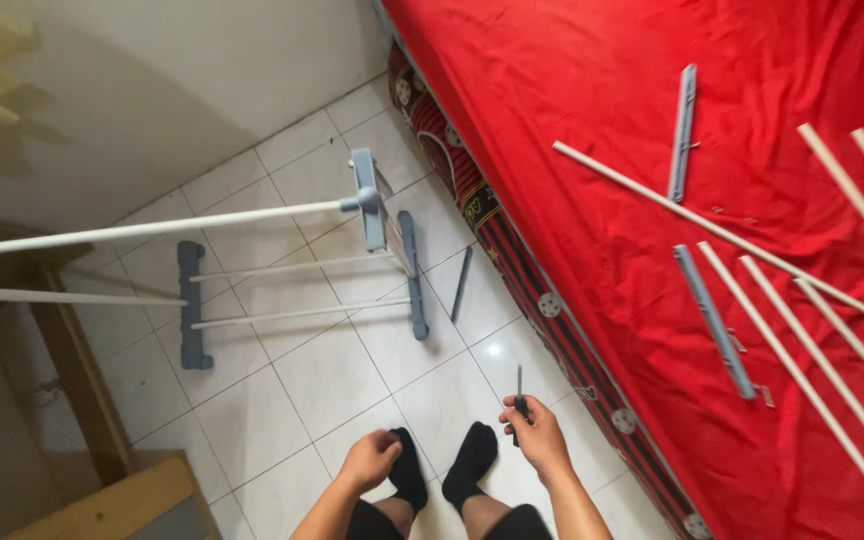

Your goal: The person assembles a clothes drying rack by inserting white poles into gray plastic joints and tightening them with a screwdriver. The person repeatedly picks up poles and joints from the bed, aligns them, and secures the connections.

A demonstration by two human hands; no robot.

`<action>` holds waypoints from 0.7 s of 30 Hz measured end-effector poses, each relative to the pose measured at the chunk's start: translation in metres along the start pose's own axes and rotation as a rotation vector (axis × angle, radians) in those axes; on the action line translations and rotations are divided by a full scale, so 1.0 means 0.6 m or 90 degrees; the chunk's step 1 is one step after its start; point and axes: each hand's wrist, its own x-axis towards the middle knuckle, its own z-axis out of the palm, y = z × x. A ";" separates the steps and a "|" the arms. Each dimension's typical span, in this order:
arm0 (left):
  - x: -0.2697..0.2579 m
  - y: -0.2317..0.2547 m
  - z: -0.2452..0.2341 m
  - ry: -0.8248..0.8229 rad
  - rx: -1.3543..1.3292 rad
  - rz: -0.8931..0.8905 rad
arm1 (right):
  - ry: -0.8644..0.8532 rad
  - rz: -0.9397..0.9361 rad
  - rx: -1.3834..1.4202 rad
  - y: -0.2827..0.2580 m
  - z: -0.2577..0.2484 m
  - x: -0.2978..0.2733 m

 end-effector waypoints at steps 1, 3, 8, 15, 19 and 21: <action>0.041 0.003 0.012 0.001 0.006 0.016 | 0.000 0.000 -0.007 0.013 -0.001 0.025; 0.124 0.013 0.037 0.016 0.020 0.048 | 0.001 -0.011 -0.015 0.036 0.002 0.084; 0.329 0.028 0.110 0.073 0.025 0.126 | 0.022 -0.029 -0.087 0.098 0.022 0.237; 0.595 0.045 0.202 0.116 0.088 0.191 | 0.051 -0.058 -0.179 0.171 0.055 0.442; 0.703 0.053 0.246 0.153 0.077 0.175 | 0.064 -0.073 -0.205 0.205 0.059 0.541; 0.747 0.054 0.262 0.180 0.063 0.162 | 0.068 -0.074 -0.203 0.226 0.063 0.577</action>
